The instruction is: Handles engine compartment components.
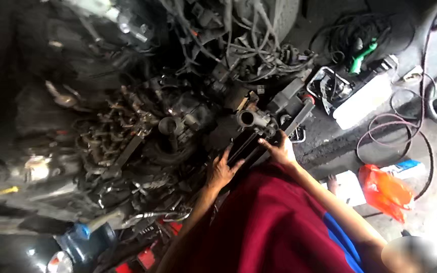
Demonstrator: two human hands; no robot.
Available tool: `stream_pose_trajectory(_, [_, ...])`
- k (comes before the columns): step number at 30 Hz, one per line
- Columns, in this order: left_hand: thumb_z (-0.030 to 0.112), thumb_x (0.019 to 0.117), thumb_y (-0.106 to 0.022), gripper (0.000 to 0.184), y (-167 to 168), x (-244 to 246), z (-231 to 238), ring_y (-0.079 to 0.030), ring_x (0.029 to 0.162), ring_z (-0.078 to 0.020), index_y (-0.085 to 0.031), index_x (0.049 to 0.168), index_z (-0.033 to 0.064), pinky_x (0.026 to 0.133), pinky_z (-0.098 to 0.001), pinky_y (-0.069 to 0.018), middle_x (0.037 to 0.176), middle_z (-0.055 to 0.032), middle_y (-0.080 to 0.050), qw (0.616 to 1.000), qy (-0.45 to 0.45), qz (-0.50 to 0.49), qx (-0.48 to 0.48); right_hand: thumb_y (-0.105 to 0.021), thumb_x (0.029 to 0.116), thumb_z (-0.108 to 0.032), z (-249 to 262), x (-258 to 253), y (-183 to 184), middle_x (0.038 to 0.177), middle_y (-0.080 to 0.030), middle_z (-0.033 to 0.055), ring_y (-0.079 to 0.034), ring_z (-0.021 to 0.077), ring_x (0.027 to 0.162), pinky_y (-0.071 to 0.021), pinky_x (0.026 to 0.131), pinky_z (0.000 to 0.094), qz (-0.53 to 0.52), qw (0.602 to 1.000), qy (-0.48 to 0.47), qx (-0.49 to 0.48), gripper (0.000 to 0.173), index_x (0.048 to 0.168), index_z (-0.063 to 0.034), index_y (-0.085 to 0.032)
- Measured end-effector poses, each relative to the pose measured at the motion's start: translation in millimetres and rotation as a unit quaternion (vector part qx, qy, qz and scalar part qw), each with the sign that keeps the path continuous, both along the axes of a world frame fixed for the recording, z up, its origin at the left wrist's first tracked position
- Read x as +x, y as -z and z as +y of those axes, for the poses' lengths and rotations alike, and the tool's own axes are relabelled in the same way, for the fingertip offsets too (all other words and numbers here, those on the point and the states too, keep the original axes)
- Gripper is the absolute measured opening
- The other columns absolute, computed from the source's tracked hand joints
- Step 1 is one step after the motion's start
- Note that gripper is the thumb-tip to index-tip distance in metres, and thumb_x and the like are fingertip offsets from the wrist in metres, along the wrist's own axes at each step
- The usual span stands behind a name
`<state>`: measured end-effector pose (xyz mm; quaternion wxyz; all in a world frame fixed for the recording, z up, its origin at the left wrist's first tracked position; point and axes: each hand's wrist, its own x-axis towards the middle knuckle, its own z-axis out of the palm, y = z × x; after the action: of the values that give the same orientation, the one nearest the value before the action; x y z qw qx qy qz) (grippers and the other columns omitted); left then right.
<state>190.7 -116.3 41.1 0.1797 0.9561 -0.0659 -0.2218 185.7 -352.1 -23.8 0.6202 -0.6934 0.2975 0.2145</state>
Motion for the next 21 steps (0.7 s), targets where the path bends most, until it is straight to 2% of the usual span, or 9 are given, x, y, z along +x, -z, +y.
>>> stream_pose_trajectory(4, [0.063,0.0877,-0.068,0.078,-16,-45,54,-0.062,0.125,-0.0398,-0.062,0.14,0.0043,0.109,-0.0595,-0.0449,0.134,-0.0214,-0.066,0.994,-0.052,-0.095,0.018,-0.083,0.0834,-0.045,6,-8,0,0.126,-0.065,0.0187,-0.069,0.0266,0.109,-0.057,0.096,0.049,-0.028,0.999,0.004,-0.046,0.097,0.155,-0.0076,-0.03])
stream_pose_trajectory(8, [0.053,0.0843,-0.075,0.065,-36,-107,124,-0.066,0.117,-0.0426,-0.071,0.125,0.0026,0.103,-0.0613,-0.0485,0.124,-0.0238,-0.069,0.95,-0.19,-0.242,0.053,-0.078,0.0901,-0.038,16,-10,6,0.132,-0.06,0.022,-0.07,0.0265,0.103,-0.0608,0.087,0.0461,-0.077,0.993,0.009,-0.086,0.094,0.157,-0.0029,-0.022])
stream_pose_trajectory(10, [0.04,0.0848,-0.078,0.058,-49,-140,163,-0.068,0.113,-0.0412,-0.07,0.122,-0.0032,0.099,-0.0548,-0.0542,0.12,-0.0285,-0.069,0.905,-0.306,-0.288,0.066,-0.073,0.0947,-0.033,24,-10,3,0.137,-0.055,0.0256,-0.07,0.0261,0.104,-0.0611,0.086,0.0431,-0.094,0.99,0.015,-0.101,0.092,0.157,0.0011,-0.015])
stream_pose_trajectory(14, [0.011,0.0915,-0.072,0.037,-48,-203,238,-0.072,0.097,-0.0167,-0.064,0.119,-0.0128,0.089,-0.0303,-0.0593,0.11,-0.0226,-0.071,0.774,-0.489,-0.402,0.009,-0.059,0.1043,-0.033,50,-13,-2,0.147,-0.043,0.0302,-0.069,0.0263,0.105,-0.0623,0.079,0.0393,-0.094,0.983,0.059,-0.146,0.085,0.159,0.0025,-0.005])
stream_pose_trajectory(15, [0.008,0.0917,-0.071,0.036,-43,-216,250,-0.071,0.095,-0.0134,-0.063,0.119,-0.0136,0.087,-0.0277,-0.0589,0.11,-0.0213,-0.071,0.74,-0.529,-0.415,-0.005,-0.057,0.1056,-0.033,56,-14,-1,0.149,-0.04,0.0307,-0.067,0.027,0.112,-0.0614,0.084,0.0384,-0.102,0.978,0.069,-0.166,0.082,0.159,0.0035,-0.005])
stream_pose_trajectory(16, [0.006,0.0915,-0.07,0.036,-35,-228,258,-0.07,0.094,-0.011,-0.062,0.12,-0.0135,0.086,-0.0263,-0.0591,0.109,-0.0195,-0.07,0.712,-0.563,-0.42,-0.021,-0.054,0.1065,-0.03,63,-16,-2,0.153,-0.037,0.0315,-0.061,0.0278,0.124,-0.0568,0.096,0.0361,-0.118,0.974,0.076,-0.18,0.079,0.159,0.0062,-0.007])
stream_pose_trajectory(18, [0.007,0.0902,-0.071,0.037,-17,-251,265,-0.069,0.09,-0.0086,-0.061,0.12,-0.0117,0.083,-0.0257,-0.0591,0.105,-0.0152,-0.07,0.673,-0.612,-0.411,-0.049,-0.052,0.1065,-0.02,78,-29,-6,0.155,-0.033,0.0366,-0.046,0.032,0.141,-0.0407,0.115,0.0315,-0.177,0.959,0.093,-0.201,0.071,0.155,0.0152,-0.015])
stream_pose_trajectory(19, [0.008,0.0902,-0.071,0.038,-7,-261,263,-0.07,0.09,-0.0087,-0.061,0.122,-0.0106,0.083,-0.0266,-0.0598,0.104,-0.0138,-0.071,0.663,-0.633,-0.395,-0.062,-0.053,0.1058,-0.017,87,-41,-13,0.156,-0.03,0.0385,-0.04,0.0341,0.146,-0.0347,0.119,0.0303,-0.209,0.95,0.077,-0.219,0.071,0.154,0.0177,-0.014])
stream_pose_trajectory(21, [0.01,0.0914,-0.072,0.04,11,-273,256,-0.07,0.091,-0.0117,-0.059,0.124,-0.0103,0.084,-0.0296,-0.0604,0.104,-0.0148,-0.071,0.652,-0.67,-0.342,-0.094,-0.061,0.1007,-0.014,104,-63,-30,0.152,-0.031,0.0439,-0.037,0.0429,0.146,-0.0324,0.121,0.0349,-0.284,0.914,-0.031,-0.287,0.075,0.15,0.023,-0.018])
